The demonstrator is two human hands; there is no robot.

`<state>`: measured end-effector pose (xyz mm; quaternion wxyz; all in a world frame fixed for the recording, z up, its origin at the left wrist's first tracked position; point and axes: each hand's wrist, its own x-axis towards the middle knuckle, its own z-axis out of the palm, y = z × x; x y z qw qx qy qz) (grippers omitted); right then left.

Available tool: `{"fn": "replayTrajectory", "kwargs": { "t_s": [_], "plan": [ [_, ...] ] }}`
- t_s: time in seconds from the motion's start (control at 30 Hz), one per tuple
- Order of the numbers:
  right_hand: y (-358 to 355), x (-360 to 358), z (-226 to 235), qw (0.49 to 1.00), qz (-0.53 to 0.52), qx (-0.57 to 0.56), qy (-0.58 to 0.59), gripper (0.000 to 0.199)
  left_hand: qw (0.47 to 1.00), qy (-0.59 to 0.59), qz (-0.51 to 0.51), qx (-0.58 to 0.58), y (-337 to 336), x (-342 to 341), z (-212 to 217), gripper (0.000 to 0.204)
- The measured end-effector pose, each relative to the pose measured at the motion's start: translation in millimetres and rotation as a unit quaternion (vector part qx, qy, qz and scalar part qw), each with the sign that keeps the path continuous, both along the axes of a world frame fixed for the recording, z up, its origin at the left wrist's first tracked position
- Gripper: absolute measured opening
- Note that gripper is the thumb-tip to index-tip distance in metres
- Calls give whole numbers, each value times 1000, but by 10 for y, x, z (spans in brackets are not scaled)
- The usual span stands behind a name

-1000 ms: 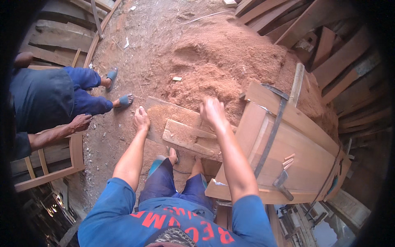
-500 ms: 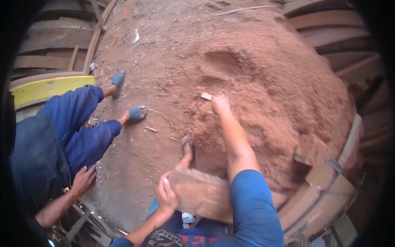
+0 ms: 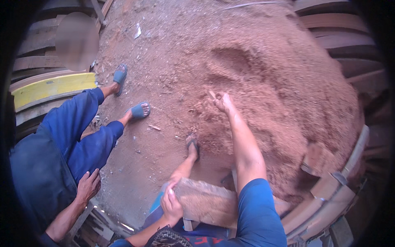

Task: The person assembles a wooden door by securing a frame to a large wooden panel using clamps and a hammer. They position the frame, tighten the clamps, and hammer nails into the wood to fasten the components together.

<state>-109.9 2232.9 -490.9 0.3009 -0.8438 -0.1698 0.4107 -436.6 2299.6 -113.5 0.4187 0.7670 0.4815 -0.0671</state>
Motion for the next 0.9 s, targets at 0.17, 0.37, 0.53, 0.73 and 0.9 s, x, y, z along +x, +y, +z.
{"fn": "replayTrajectory", "kwargs": {
  "t_s": [0.17,0.37,0.53,0.73,0.9],
  "plan": [
    [-388,45,1927,882,-297,136,340,31,999,40,20,6,-113,-62,65,40],
    [-1319,-479,3743,914,-219,213,266,42,998,-50,5,33,-178,-257,-137,39],
    [-2000,-1491,4967,937,-101,247,226,29,915,-240,-266,183,-258,-3,1344,57],
    [-2732,-3104,5350,876,-110,279,378,34,887,-74,-455,-33,-1136,-1011,2202,35],
    [-3437,-4348,5030,872,-298,228,315,38,906,45,-419,46,-1492,-1654,2453,32]
  ]
}}
